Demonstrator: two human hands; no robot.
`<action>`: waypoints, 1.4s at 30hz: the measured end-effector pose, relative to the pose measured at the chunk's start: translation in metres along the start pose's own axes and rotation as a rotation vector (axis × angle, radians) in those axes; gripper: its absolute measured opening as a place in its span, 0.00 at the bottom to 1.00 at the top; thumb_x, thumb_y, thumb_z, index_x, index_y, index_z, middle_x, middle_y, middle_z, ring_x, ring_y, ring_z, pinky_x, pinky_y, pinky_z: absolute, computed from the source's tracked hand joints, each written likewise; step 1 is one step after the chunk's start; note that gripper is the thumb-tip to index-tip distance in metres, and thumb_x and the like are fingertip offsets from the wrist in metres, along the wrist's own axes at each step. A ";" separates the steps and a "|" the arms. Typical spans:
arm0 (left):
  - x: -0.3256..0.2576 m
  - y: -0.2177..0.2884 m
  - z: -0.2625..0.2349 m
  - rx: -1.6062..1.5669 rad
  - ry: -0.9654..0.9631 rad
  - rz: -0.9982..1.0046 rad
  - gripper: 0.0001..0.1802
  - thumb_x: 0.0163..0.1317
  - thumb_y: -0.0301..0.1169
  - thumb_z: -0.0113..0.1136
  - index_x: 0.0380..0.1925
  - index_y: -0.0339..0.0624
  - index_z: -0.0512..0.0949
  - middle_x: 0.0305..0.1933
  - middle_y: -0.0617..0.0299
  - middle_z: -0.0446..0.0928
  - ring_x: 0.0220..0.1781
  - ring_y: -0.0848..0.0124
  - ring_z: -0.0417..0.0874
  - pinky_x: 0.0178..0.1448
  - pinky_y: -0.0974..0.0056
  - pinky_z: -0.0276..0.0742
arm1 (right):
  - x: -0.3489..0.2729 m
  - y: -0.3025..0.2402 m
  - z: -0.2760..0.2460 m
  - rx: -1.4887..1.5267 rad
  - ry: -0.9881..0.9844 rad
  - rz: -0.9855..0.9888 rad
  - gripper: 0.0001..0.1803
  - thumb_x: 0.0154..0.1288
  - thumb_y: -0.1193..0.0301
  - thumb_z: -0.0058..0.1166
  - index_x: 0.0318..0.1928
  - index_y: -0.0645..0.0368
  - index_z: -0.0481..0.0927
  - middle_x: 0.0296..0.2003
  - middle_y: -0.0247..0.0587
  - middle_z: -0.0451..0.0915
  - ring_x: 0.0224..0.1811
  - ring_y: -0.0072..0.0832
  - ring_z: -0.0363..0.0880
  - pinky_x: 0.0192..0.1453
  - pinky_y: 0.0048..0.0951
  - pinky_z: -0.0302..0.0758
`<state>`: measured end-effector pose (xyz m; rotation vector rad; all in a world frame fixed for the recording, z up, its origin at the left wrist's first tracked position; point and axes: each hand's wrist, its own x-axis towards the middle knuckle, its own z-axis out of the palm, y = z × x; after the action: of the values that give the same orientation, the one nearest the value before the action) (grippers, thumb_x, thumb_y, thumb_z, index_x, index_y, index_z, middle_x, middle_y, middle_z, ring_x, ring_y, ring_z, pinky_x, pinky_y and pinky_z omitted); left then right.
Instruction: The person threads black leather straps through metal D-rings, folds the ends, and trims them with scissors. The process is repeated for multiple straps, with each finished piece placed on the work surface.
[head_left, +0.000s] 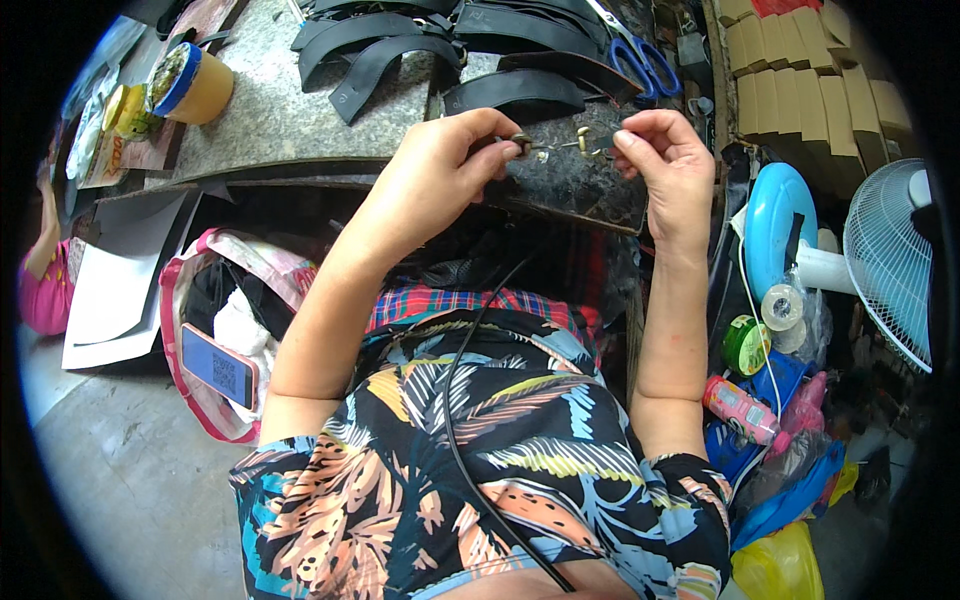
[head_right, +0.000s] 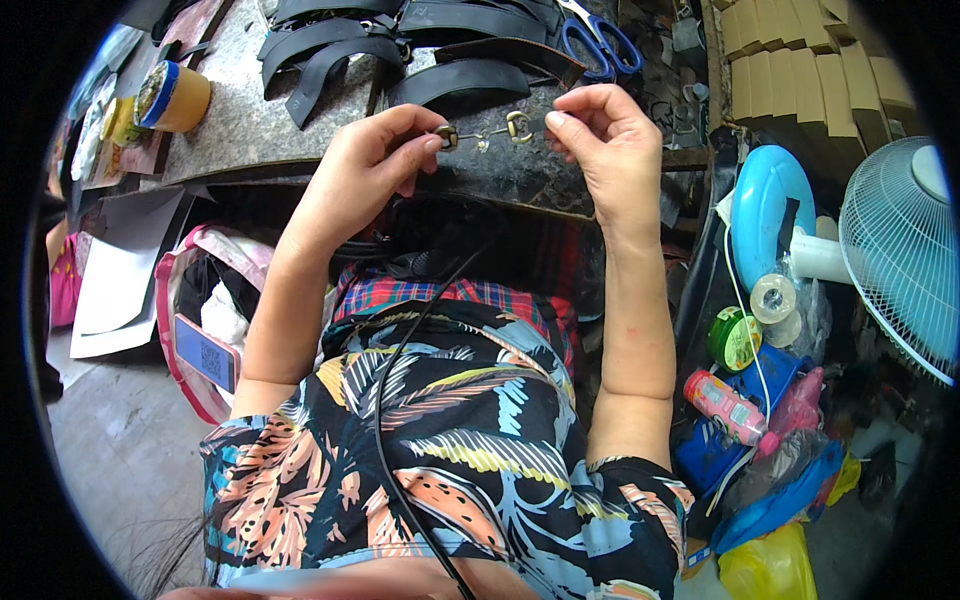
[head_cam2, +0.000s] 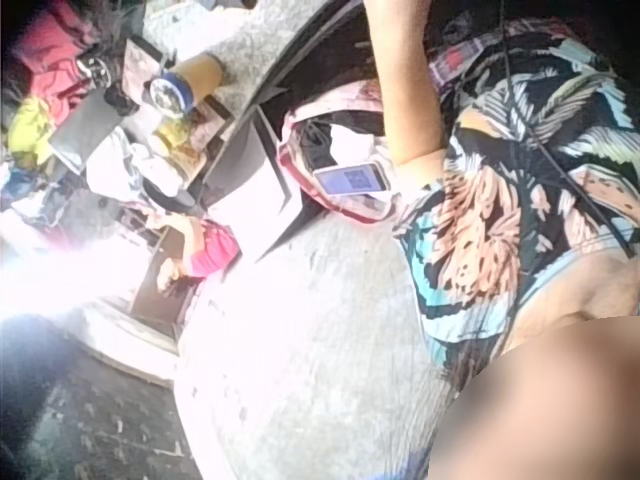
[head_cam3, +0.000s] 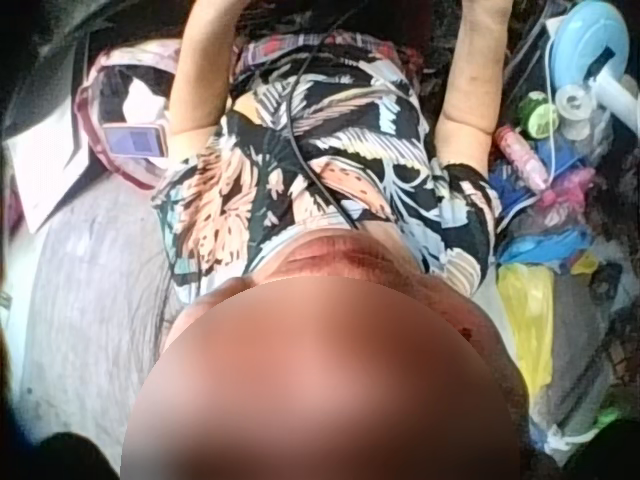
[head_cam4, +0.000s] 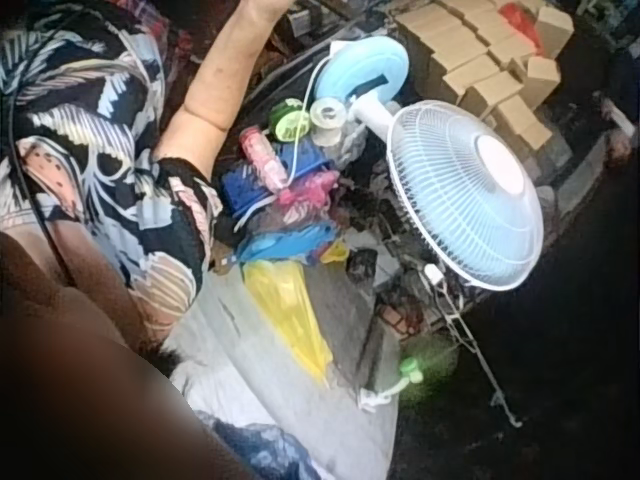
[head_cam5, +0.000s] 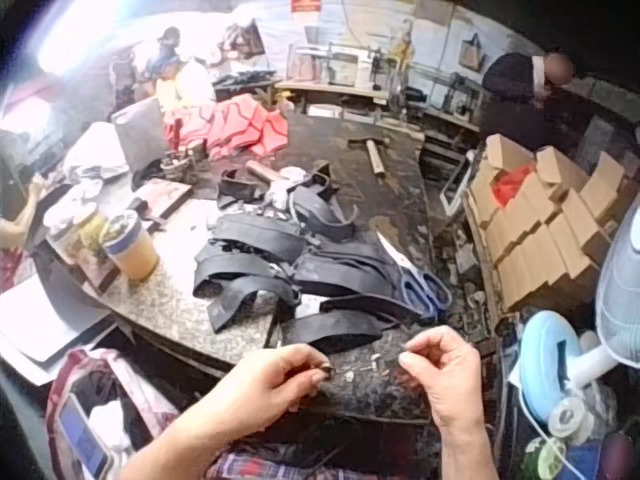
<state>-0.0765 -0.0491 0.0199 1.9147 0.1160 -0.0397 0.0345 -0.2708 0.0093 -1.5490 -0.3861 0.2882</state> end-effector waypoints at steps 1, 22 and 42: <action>0.000 -0.002 0.002 0.107 0.054 0.061 0.11 0.69 0.30 0.58 0.46 0.36 0.76 0.29 0.60 0.82 0.28 0.74 0.82 0.33 0.68 0.78 | 0.001 0.003 0.000 -0.089 -0.004 -0.038 0.06 0.62 0.78 0.63 0.40 0.60 0.81 0.30 0.32 0.83 0.30 0.16 0.80 0.34 0.18 0.74; -0.012 -0.016 0.000 -0.011 0.130 0.020 0.17 0.68 0.20 0.48 0.57 0.41 0.72 0.31 0.62 0.77 0.27 0.78 0.75 0.33 0.72 0.74 | -0.006 -0.004 0.038 -0.809 -0.086 -0.656 0.09 0.52 0.72 0.67 0.36 0.53 0.85 0.36 0.35 0.79 0.41 0.34 0.78 0.45 0.34 0.76; 0.001 -0.011 0.027 -0.215 0.071 0.242 0.23 0.62 0.23 0.64 0.57 0.35 0.71 0.47 0.60 0.79 0.51 0.73 0.79 0.58 0.67 0.75 | -0.009 -0.001 0.056 0.236 -0.137 -0.104 0.08 0.65 0.79 0.58 0.44 0.66 0.78 0.35 0.40 0.84 0.36 0.21 0.84 0.41 0.25 0.83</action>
<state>-0.0756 -0.0712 0.0006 1.7040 -0.0625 0.1970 0.0030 -0.2234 0.0092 -1.2772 -0.5194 0.3470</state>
